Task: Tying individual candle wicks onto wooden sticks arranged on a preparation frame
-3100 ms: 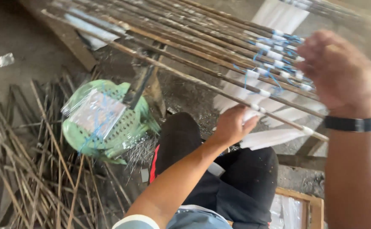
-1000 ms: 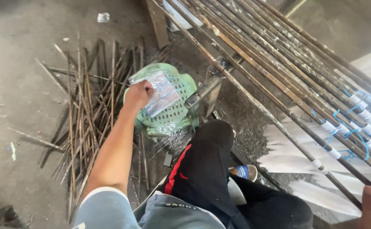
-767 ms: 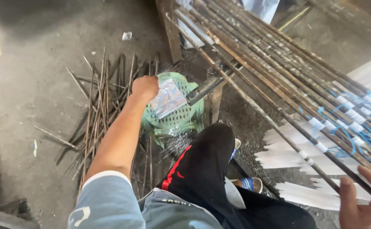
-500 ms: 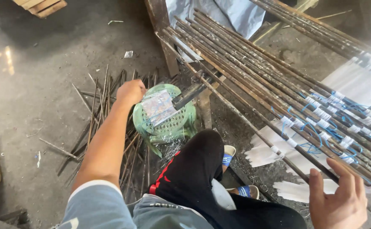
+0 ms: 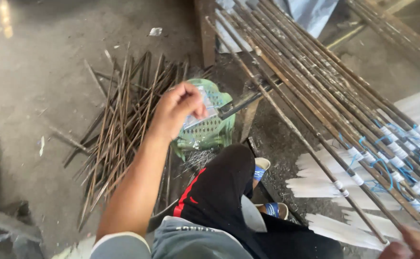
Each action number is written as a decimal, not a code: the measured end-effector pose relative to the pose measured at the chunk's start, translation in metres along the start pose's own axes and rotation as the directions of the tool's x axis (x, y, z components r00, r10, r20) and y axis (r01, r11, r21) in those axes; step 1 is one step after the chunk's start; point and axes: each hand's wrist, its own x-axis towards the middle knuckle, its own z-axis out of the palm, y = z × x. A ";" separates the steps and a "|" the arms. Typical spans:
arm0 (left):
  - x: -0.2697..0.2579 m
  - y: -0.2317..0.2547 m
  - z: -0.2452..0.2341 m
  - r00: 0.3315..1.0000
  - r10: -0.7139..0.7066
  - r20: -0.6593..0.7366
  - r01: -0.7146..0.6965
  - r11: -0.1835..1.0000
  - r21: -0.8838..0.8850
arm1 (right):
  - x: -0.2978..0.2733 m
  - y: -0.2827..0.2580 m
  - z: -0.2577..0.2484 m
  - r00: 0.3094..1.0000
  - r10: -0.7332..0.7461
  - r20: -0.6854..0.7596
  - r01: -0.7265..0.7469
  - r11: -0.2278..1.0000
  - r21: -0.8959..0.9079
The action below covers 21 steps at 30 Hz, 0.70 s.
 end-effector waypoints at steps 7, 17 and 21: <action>-0.021 -0.001 0.101 0.802 0.037 0.596 0.028 0.995 -0.099 | -0.001 -0.163 0.072 0.918 0.169 0.360 -0.388 0.577 0.719; -0.006 -0.039 0.149 0.555 0.169 0.815 -0.205 0.977 -0.063 | 0.018 -0.168 0.059 0.860 0.509 -0.026 -0.362 0.646 0.672; 0.003 -0.037 0.155 0.424 0.083 0.902 -0.183 0.983 -0.005 | 0.031 -0.166 0.038 0.924 0.343 -0.170 -0.278 0.906 0.318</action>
